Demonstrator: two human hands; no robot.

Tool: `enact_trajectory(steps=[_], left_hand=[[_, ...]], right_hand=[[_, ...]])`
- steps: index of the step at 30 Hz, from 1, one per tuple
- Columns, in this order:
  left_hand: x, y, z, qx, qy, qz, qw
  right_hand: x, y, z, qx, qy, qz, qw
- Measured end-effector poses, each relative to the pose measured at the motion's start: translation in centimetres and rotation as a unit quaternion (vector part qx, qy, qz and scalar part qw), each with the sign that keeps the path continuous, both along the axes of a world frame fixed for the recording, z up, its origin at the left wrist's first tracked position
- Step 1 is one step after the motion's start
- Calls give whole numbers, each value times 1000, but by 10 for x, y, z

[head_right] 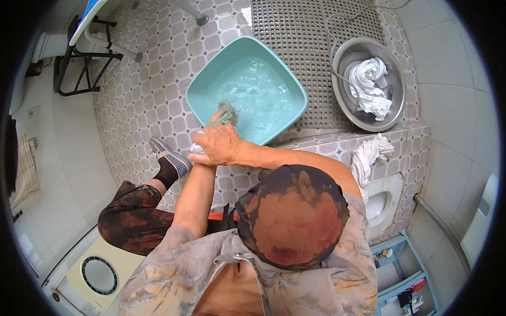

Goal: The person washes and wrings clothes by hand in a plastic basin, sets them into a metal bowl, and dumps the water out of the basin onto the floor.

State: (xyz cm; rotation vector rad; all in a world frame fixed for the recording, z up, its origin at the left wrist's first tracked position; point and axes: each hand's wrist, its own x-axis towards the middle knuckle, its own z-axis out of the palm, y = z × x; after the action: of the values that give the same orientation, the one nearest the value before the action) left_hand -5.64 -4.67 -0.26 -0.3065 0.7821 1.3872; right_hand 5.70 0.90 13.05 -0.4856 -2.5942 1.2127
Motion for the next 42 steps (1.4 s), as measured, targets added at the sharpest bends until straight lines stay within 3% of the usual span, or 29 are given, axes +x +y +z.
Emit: enact_trajectory(steps=[3, 4, 6, 7, 8, 9, 10, 13, 16, 19, 20, 23, 24, 26, 28, 30, 33, 36, 38, 40, 42], left_hand=[[13, 5, 0, 7, 20, -4, 1000], [19, 7, -2, 3, 41, -16, 999], [26, 11, -9, 23, 234, -131, 963], [27, 12, -8, 41, 371, -195, 907], [26, 15, -1, 3, 315, -157, 936], [23, 17, 2, -36, 278, -117, 953], [23, 26, 31, -70, 85, 62, 992], [-4, 17, 26, -105, 173, 88, 975], [-2, 9, 35, -191, 268, 18, 944], [4, 11, 26, -199, 315, -48, 927], [8, 11, 25, -199, 312, -56, 927], [14, 12, 22, -216, 252, -51, 942], [17, 13, 22, -227, 221, -34, 948], [14, 19, 16, -214, 141, -6, 967], [5, 20, 2, -172, 36, 20, 984], [-5, 16, -10, -101, -24, 8, 995], [-12, 11, -9, -19, -42, -16, 999], [1, 11, 2, 0, -28, -29, 999], [12, 18, 2, -19, -19, -34, 999], [21, 28, 6, -38, 6, -21, 999], [19, 29, 10, -58, 59, 32, 996]], right_hand=[[-11, 10, -29, 72, -34, -20, 997], [-13, 25, -53, 123, 53, -44, 990], [-13, 61, -76, 184, -47, -60, 980], [-7, 84, -92, 202, -86, -66, 973], [4, 99, -109, 217, -125, -72, 965], [15, 107, -121, 149, -157, -89, 972], [22, 114, -129, 83, -187, -102, 973], [41, 114, -137, 157, -284, -175, 930], [47, 87, -153, 220, -350, -147, 899], [45, 63, -128, 176, -427, 24, 886], [48, 66, -127, 164, -381, -6, 910], [48, 82, -168, -54, -281, -89, 954], [46, 78, -170, -78, -264, -74, 958], [32, 67, -127, -125, -229, -48, 964], [20, 52, -79, -165, -66, -9, 984], [12, 34, -35, -159, 13, 20, 987], [0, 9, -2, -63, 49, 8, 997], [-19, 11, -28, 66, -40, 5, 997], [-18, 40, -58, 192, -31, 27, 980], [-3, 79, -103, 220, 29, -33, 975], [16, 104, -123, 156, -184, -29, 970]])
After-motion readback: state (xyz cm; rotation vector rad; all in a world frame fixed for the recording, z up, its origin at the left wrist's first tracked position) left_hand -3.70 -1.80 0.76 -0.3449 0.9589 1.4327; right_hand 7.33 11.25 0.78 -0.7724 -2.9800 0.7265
